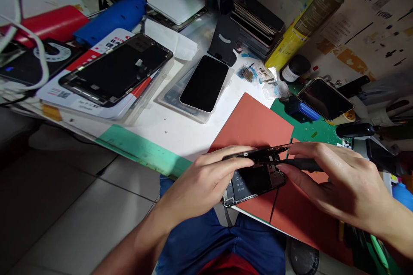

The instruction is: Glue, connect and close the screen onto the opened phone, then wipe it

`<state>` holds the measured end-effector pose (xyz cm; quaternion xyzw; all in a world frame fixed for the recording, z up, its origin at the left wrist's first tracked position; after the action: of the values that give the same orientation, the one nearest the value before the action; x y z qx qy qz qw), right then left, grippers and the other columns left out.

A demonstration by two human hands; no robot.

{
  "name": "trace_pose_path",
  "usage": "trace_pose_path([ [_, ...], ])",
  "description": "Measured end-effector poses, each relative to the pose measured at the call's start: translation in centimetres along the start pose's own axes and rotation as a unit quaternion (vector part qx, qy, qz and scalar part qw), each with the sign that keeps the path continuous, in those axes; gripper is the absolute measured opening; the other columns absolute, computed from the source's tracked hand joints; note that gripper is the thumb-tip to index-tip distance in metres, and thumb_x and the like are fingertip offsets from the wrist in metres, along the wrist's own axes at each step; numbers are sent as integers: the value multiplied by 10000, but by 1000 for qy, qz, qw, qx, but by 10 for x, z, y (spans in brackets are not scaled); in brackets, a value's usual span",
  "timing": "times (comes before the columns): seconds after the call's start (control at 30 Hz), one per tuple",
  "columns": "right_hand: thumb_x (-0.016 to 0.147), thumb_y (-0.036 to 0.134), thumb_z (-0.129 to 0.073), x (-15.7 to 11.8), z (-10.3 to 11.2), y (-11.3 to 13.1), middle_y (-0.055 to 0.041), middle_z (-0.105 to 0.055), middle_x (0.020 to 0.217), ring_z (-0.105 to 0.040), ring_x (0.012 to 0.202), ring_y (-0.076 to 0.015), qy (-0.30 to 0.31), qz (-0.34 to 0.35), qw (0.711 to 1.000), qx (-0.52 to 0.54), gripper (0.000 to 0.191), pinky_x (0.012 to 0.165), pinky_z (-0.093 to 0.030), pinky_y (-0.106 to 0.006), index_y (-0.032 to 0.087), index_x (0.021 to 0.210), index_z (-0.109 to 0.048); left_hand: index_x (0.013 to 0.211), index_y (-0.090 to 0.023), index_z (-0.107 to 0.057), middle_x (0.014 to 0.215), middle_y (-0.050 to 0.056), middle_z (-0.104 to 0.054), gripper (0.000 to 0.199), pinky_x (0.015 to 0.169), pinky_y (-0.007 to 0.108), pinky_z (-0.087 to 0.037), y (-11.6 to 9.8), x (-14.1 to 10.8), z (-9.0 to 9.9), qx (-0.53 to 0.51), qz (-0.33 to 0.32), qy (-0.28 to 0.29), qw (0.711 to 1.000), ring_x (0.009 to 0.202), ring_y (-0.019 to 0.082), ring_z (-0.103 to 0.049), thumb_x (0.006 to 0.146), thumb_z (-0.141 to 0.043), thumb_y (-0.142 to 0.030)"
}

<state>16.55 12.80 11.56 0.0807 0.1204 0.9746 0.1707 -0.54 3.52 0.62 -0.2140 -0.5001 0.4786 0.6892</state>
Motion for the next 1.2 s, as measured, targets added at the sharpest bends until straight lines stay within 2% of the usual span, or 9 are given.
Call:
trace_pose_path([
  [0.13, 1018, 139, -590, 1, 1, 5, -86, -773, 1013, -766, 827, -222, -10, 21, 1000, -10, 177, 671, -608, -344, 199, 1183, -566, 1282, -166, -742, 1430, 84, -743, 407, 1164, 233, -552, 0, 1, -1, -5, -1, 3, 1000, 1331, 127, -705, 1011, -524, 45],
  [0.27, 1021, 141, -641, 1, 2, 5, -62, -795, 975, -747, 714, -191, -23, 31, 998, -39, 141, 598, -573, -330, 204, 1132, -581, 1285, -159, -740, 1437, 93, -738, 406, 1151, 220, -555, -1, 2, -1, -9, 0, 3, 1000, 1321, 125, -710, 1006, -531, 49],
  [0.4, 1014, 145, -627, 2, 1, 5, -87, -791, 984, -771, 781, -214, -28, 34, 999, -32, 116, 632, -590, -337, 191, 1113, -589, 1280, -154, -740, 1427, 91, -743, 408, 1180, 217, -529, -1, 2, -1, -8, -2, 4, 1000, 1342, 118, -695, 1005, -529, 60],
  [0.57, 1016, 132, -653, 3, 1, 4, -20, -772, 876, -698, 612, -165, -38, 21, 997, -59, 116, 566, -536, -315, 216, 1088, -615, 1283, -172, -740, 1434, 86, -739, 411, 1143, 235, -568, 0, 1, -1, -9, 2, 7, 1000, 1313, 131, -716, 1010, -524, 47],
  [0.73, 1007, 150, -636, 3, 0, 3, -71, -778, 971, -760, 785, -207, -31, 24, 999, -25, 153, 652, -590, -330, 195, 1147, -594, 1286, -174, -735, 1432, 86, -743, 404, 1148, 261, -579, -1, 2, -1, -1, 1, 6, 1000, 1326, 140, -713, 1016, -525, 40],
  [0.9, 1008, 132, -662, 3, 0, 3, -7, -750, 843, -655, 574, -157, -43, 12, 998, -50, 144, 550, -520, -319, 217, 1107, -602, 1294, -194, -733, 1432, 87, -745, 412, 1120, 304, -617, 0, 2, -1, -4, 7, 9, 1000, 1323, 164, -720, 1026, -509, 24],
  [1.03, 992, 130, -659, 3, 0, 3, -47, -774, 935, -745, 730, -203, -35, 17, 999, -22, 166, 637, -586, -338, 216, 1124, -607, 1293, -192, -736, 1434, 82, -745, 415, 1132, 302, -609, 0, 2, -1, -4, 9, 8, 1000, 1322, 164, -722, 1022, -511, 26],
  [1.2, 996, 126, -678, 2, 0, 1, -17, -775, 891, -686, 608, -159, -37, 18, 999, -33, 148, 575, -551, -317, 222, 1095, -623, 1297, -184, -734, 1443, 82, -740, 422, 1130, 292, -607, 1, 2, -1, -14, 12, 12, 1000, 1324, 164, -720, 1014, -508, 33],
])
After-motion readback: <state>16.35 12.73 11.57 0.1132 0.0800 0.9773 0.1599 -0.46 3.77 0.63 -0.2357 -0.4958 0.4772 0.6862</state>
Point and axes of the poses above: each hand's wrist, its own x-axis towards the middle knuckle, its own z-axis out of the back of the hand, y = z × x, the point moved 6 cm from there along x, towards the middle knuckle
